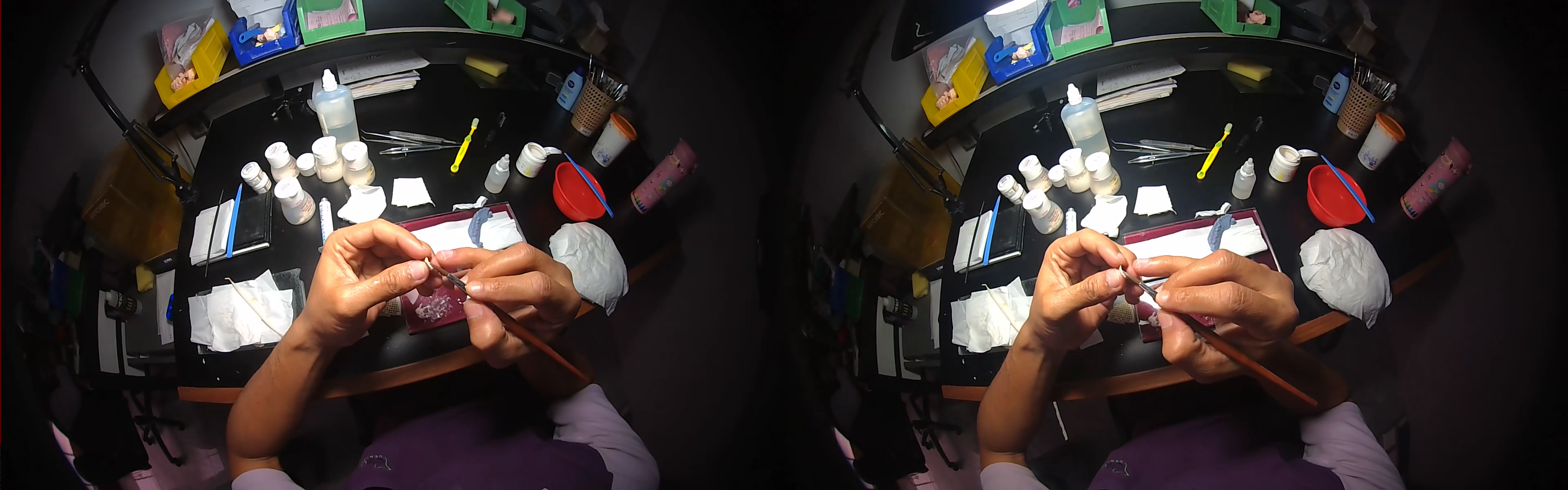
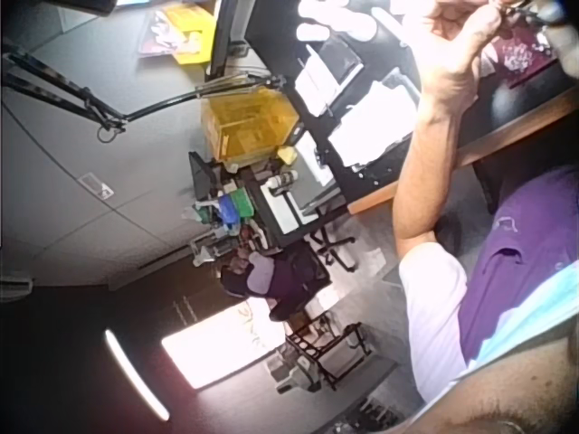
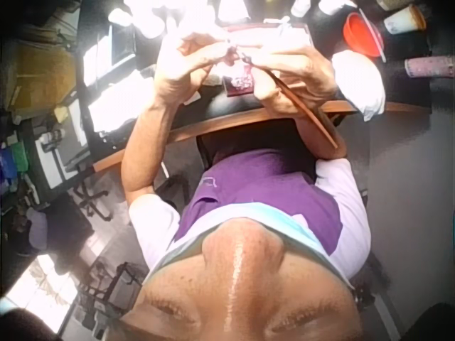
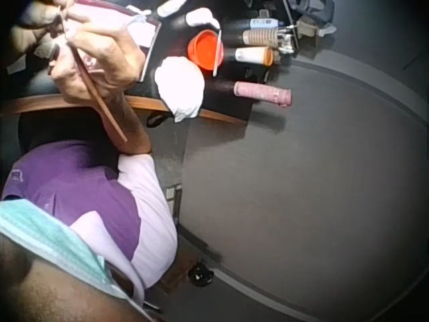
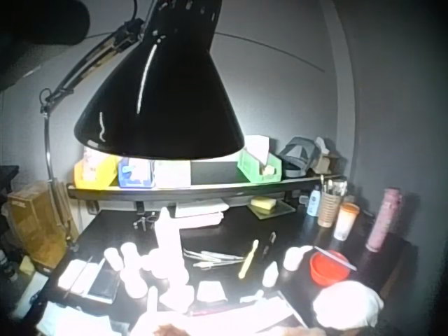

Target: The person applies material to a dental prosthetic using a brush, alternating between picking up paste from a palette and brushing it onto the surface of the prosthetic component.

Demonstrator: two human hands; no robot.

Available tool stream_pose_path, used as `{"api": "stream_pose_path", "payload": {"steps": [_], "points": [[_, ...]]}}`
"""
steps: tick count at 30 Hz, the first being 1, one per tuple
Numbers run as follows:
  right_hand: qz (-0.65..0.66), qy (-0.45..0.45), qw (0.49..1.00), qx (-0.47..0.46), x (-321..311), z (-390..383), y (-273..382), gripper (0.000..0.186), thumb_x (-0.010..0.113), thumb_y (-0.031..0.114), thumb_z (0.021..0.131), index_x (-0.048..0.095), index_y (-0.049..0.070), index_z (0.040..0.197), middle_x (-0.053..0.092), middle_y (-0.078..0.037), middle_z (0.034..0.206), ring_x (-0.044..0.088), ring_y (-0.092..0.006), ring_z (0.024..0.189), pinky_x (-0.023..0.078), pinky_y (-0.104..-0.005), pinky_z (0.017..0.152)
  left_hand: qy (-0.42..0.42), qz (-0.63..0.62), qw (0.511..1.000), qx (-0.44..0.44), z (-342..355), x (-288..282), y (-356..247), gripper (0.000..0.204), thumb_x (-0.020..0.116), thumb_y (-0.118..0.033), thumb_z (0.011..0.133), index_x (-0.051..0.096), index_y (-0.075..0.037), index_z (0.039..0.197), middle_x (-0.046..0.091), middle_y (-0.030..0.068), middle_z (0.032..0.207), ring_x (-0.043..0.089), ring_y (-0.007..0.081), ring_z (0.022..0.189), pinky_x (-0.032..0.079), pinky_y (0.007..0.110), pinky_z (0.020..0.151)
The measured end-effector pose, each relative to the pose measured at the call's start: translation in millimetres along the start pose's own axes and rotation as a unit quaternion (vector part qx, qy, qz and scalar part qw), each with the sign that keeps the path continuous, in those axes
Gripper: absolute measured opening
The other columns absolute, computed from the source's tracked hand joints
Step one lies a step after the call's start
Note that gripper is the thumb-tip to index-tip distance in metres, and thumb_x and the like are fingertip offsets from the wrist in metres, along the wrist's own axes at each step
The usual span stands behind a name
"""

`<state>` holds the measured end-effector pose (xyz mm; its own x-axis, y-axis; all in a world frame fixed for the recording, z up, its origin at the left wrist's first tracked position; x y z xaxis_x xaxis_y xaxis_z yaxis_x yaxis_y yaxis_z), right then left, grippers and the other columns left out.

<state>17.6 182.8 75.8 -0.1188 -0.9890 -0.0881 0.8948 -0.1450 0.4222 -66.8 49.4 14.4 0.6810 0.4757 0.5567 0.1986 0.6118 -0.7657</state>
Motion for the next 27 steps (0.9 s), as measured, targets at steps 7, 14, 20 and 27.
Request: {"api": "stream_pose_path", "payload": {"steps": [7,14,20,27], "points": [[-0.003,-0.001,1.0,0.002,-0.1,-1.2,-1.4,0.024,0.069,-0.012,0.073,0.068,-0.003,0.095,0.068,-0.015,0.083,0.077,-0.034,0.085,0.066,-0.0376,0.075,0.002,0.0,1.0,0.001,0.2,-0.3,0.0,0.014,0.07,0.005,0.091,0.067,0.003,0.104,0.071,0.0144,0.101,0.071,0.0193,0.095,0.059,0.034,0.09],[-0.002,-0.005,1.0,0.002,-0.7,-1.8,-1.2,0.024,0.068,-0.012,0.073,0.067,-0.003,0.095,0.068,-0.015,0.083,0.077,-0.0331,0.084,0.066,-0.0382,0.075,0.002,-0.004,1.0,-0.002,0.3,-0.6,1.0,0.013,0.07,0.005,0.091,0.067,0.003,0.104,0.071,0.0146,0.101,0.071,0.0195,0.096,0.059,0.034,0.09],[0.007,-0.031,0.999,0.011,-3.4,-1.9,0.1,0.024,0.064,-0.014,0.071,0.067,-0.003,0.092,0.067,-0.014,0.08,0.076,-0.0322,0.083,0.067,-0.0403,0.076,0.021,0.023,0.999,0.024,1.2,0.6,0.5,0.013,0.071,0.006,0.09,0.068,0.002,0.103,0.072,0.0149,0.101,0.07,0.0197,0.097,0.057,0.034,0.09],[0.032,0.024,0.999,0.0,1.2,-2.5,3.5,0.029,0.057,-0.016,0.074,0.063,-0.003,0.1,0.059,-0.015,0.087,0.07,-0.0235,0.077,0.063,-0.0509,0.09,0.032,0.039,0.998,0.041,2.2,-0.9,0.1,0.011,0.073,0.006,0.089,0.07,0.002,0.099,0.072,0.0154,0.1,0.069,0.0218,0.097,0.056,0.035,0.09]]}}
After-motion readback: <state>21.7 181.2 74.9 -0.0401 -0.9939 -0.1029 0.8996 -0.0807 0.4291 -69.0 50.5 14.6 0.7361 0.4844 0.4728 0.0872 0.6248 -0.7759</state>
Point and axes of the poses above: each hand's wrist, its own z-axis towards the middle knuckle, its own x-axis out of the palm, y = z × x, the point moved 9 cm from there along z, towards the middle knuckle
